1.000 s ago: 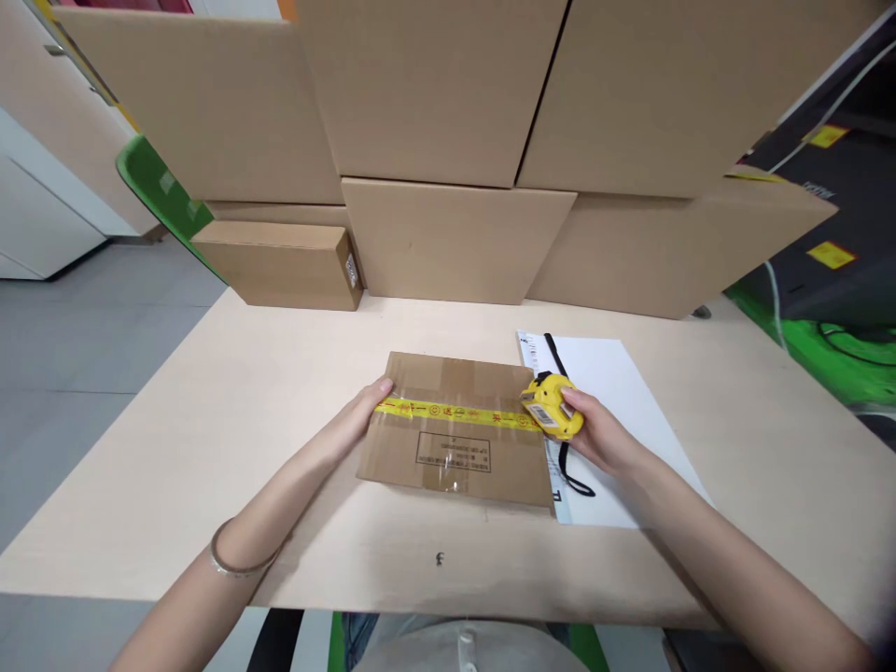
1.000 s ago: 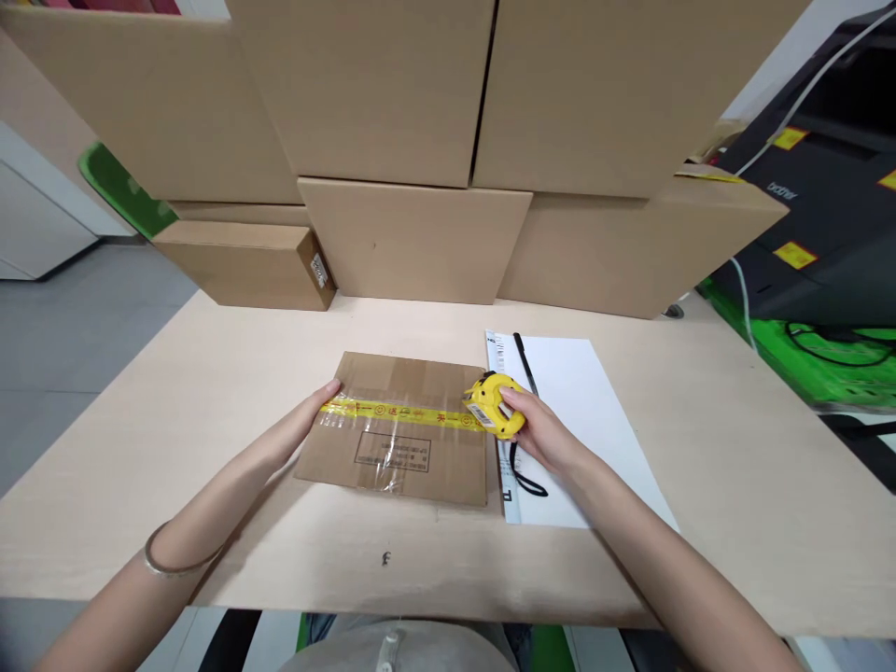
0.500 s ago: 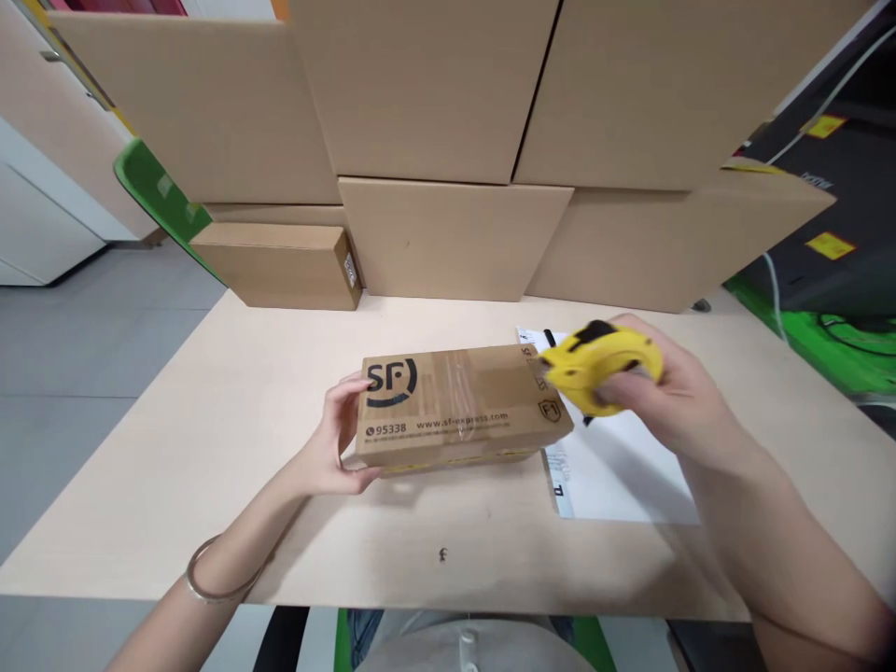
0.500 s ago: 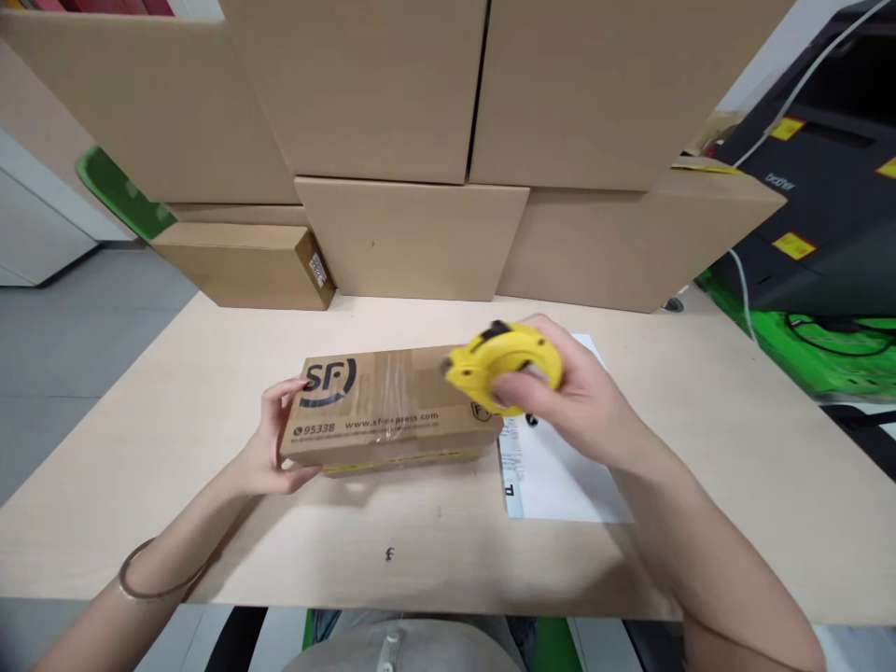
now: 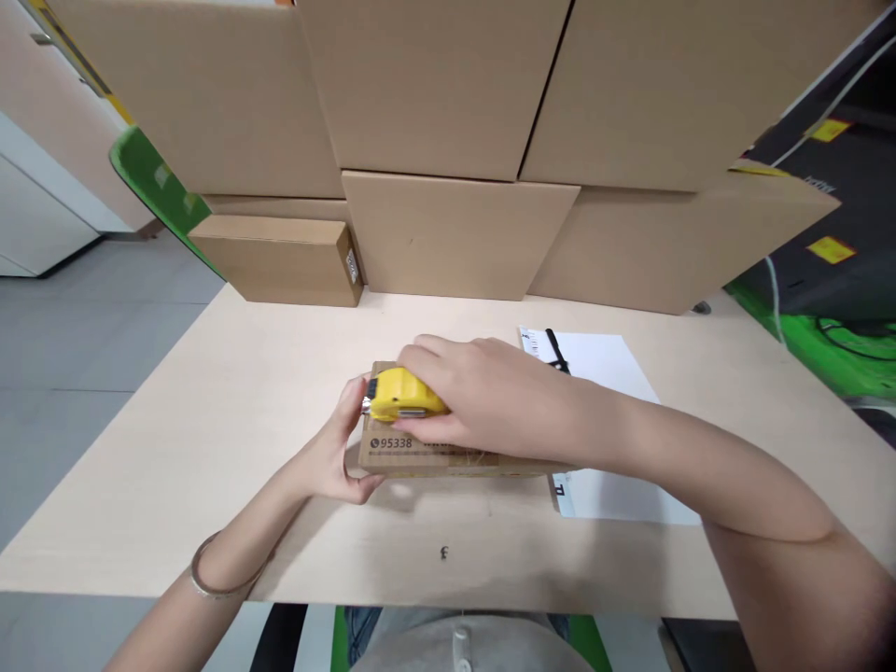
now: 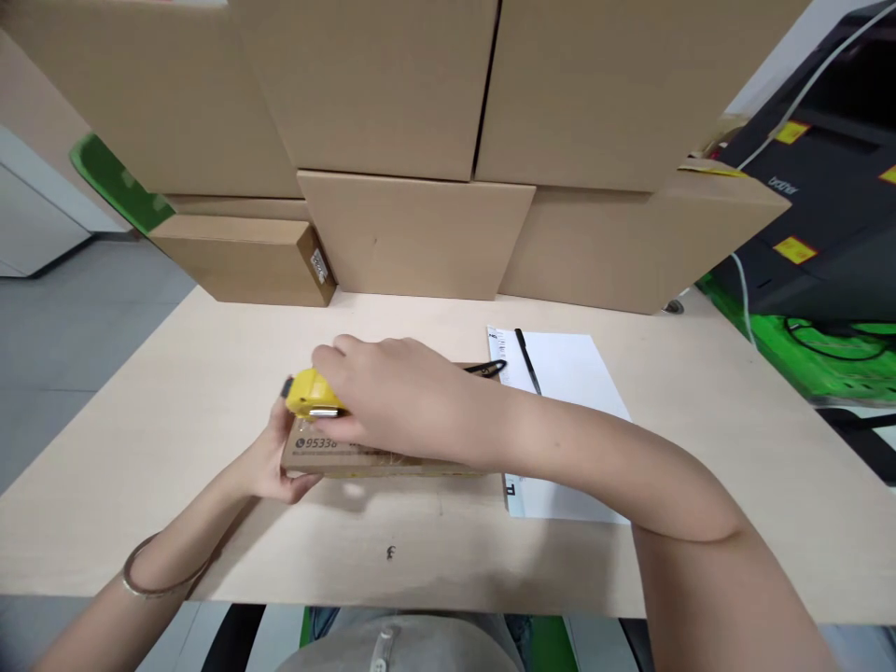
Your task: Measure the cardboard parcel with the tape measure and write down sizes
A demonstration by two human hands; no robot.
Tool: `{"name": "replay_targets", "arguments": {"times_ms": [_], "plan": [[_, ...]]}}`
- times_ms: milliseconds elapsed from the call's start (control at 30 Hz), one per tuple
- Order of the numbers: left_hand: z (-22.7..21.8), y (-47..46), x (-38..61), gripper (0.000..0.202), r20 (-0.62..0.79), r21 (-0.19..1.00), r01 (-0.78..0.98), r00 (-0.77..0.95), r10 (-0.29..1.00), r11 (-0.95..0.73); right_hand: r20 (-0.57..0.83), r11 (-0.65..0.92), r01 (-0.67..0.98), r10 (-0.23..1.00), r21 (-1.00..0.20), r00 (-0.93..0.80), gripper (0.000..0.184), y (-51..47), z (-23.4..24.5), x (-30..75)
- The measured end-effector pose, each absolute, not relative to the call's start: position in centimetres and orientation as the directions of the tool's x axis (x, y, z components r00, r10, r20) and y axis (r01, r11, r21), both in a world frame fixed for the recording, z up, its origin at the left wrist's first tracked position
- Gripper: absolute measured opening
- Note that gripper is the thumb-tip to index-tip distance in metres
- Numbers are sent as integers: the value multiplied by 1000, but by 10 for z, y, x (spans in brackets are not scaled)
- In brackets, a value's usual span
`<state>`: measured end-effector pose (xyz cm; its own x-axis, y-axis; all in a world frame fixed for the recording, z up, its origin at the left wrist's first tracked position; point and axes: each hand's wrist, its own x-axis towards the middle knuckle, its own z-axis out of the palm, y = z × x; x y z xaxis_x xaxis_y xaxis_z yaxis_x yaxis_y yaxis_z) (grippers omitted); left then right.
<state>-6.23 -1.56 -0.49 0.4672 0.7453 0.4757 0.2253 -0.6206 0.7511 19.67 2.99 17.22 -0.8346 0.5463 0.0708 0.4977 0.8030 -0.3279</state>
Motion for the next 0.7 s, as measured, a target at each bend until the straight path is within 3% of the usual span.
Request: {"name": "replay_targets", "arguments": {"times_ms": [200, 467, 700], "plan": [[4, -8, -61, 109, 542, 644, 246, 523, 658, -725, -68, 627, 667, 706, -402, -705, 28, 28, 175, 287], [-2, -6, -64, 110, 552, 623, 268, 515, 656, -735, -135, 418, 791, 843, -446, -521, 16, 14, 168, 389], [0, -5, -64, 109, 550, 610, 286, 519, 655, -739, 20, 449, 741, 861, -499, -508, 21, 15, 171, 372]]}}
